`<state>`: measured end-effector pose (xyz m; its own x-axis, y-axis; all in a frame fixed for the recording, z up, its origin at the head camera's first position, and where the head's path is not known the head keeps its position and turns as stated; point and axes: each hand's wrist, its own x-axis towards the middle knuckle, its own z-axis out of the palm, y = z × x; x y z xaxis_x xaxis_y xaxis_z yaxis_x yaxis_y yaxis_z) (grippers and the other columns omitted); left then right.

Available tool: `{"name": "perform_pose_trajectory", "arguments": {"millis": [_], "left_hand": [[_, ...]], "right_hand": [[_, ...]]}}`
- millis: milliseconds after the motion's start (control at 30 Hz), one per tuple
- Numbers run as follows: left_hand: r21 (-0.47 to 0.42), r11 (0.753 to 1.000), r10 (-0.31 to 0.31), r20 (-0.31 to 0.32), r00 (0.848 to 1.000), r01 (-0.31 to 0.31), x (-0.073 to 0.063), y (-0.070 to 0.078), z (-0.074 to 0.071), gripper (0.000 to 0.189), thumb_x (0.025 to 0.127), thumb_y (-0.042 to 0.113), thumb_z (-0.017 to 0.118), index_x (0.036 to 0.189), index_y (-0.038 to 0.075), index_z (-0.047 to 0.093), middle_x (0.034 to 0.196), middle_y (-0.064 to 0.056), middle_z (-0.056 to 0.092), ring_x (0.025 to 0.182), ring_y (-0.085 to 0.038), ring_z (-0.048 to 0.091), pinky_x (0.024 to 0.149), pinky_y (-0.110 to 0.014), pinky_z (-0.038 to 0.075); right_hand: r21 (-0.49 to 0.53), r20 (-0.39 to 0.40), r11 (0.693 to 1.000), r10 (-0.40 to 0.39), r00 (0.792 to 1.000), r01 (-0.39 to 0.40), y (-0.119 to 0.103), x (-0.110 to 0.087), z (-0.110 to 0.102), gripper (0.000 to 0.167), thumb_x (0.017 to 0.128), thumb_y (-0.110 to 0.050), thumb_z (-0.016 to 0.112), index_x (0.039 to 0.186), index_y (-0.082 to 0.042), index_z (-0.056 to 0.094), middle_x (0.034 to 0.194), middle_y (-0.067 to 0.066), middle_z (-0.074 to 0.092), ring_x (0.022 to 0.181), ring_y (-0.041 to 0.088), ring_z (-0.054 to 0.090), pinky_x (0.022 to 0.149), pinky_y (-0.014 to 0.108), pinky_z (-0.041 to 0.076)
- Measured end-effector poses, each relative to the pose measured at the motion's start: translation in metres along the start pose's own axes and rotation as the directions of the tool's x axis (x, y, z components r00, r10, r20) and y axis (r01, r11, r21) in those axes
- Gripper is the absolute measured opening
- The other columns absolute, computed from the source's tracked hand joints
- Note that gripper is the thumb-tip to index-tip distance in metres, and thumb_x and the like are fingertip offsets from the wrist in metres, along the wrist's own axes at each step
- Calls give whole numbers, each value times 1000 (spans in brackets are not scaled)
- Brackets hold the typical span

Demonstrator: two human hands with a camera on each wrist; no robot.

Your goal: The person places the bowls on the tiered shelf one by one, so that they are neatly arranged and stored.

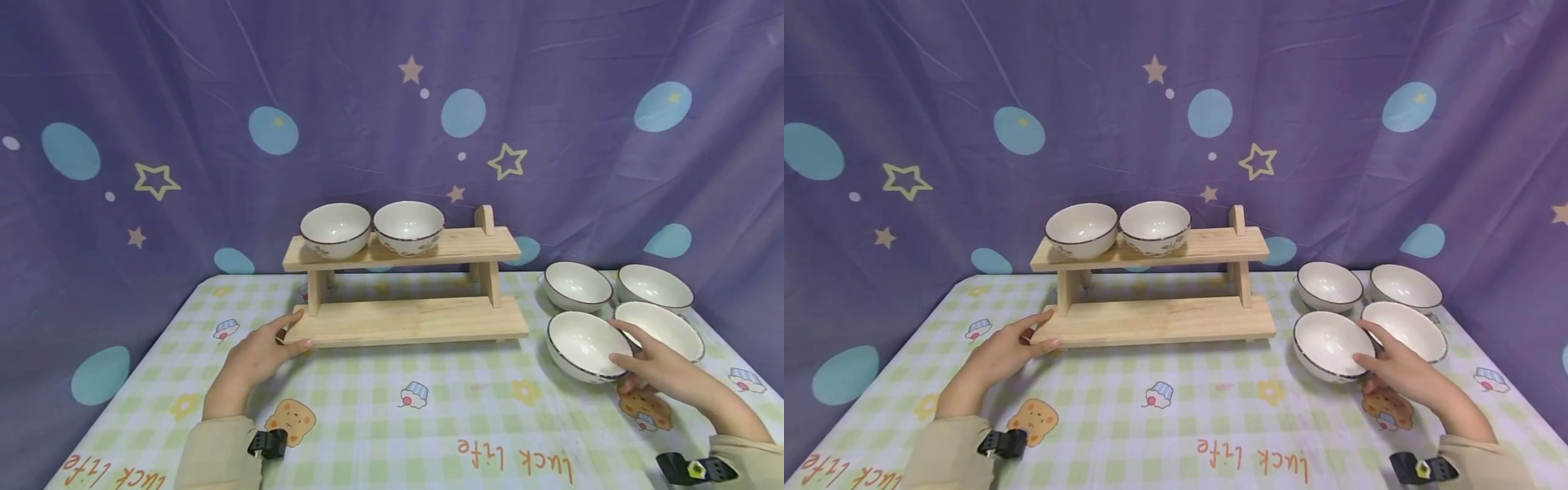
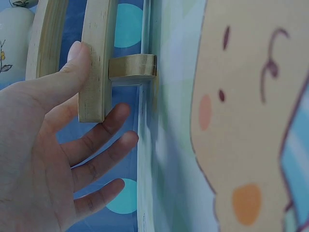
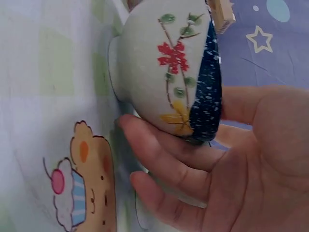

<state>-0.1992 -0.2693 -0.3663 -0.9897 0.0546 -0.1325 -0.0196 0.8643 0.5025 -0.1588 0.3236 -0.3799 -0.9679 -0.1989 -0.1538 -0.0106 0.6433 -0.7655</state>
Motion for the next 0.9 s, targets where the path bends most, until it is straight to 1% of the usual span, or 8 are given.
{"name": "perform_pose_trajectory", "arguments": {"millis": [200, 333, 500, 633, 800, 900], "left_hand": [[-3, 1000, 3, 0, 1000, -3, 1, 0, 2, 83, 90, 64, 60, 155, 18, 37, 132, -26, 56, 111, -42, 58, 83, -58, 46], [-4, 1000, 7, 1, 1000, -7, 2, 1, 2, 83, 90, 65, 59, 155, 18, 37, 131, -26, 56, 110, -41, 58, 83, -58, 46], [-2, 1000, 10, 6, 1000, -10, 2, 2, 2, 84, 90, 65, 59, 155, 17, 37, 131, -26, 56, 108, -40, 59, 81, -56, 47], [0, 1000, 12, 10, 1000, -12, 2, 1, 1, 83, 90, 65, 59, 155, 17, 37, 130, -26, 56, 106, -39, 59, 79, -55, 47], [2, 1000, 14, 15, 1000, -14, 1, 0, 0, 85, 90, 66, 58, 155, 16, 36, 130, -26, 56, 105, -39, 60, 79, -55, 47], [2, 1000, 9, 15, 1000, -9, 1, -1, 0, 86, 90, 66, 58, 155, 16, 36, 129, -26, 56, 104, -39, 60, 79, -55, 47]], "right_hand": [[-13, -47, 1000, -4, 999, 3, 0, 0, 1, 57, 103, -2, 44, 148, 9, 11, 65, 15, 62, 57, 23, 64, 53, 37, 54], [-1, -61, 1000, -1, 998, 1, -1, -1, 2, 55, 101, 0, 42, 146, 9, 12, 65, 15, 62, 57, 24, 64, 53, 37, 54], [30, -63, 999, 27, 998, -26, -1, -1, 3, 57, 99, 0, 42, 146, 9, 11, 64, 15, 61, 57, 24, 64, 53, 36, 54], [22, -70, 999, 27, 997, -26, -1, 1, 4, 57, 99, -1, 41, 147, 9, 11, 63, 13, 60, 57, 24, 63, 53, 36, 54], [-2, -77, 1000, 7, 997, -7, -2, 2, 7, 58, 99, -2, 40, 148, 12, 12, 64, 12, 58, 57, 23, 62, 54, 35, 54], [-20, -85, 1000, 13, 996, -14, -3, 2, 9, 58, 99, -4, 41, 148, 12, 14, 65, 11, 58, 57, 22, 62, 55, 34, 53]]}}
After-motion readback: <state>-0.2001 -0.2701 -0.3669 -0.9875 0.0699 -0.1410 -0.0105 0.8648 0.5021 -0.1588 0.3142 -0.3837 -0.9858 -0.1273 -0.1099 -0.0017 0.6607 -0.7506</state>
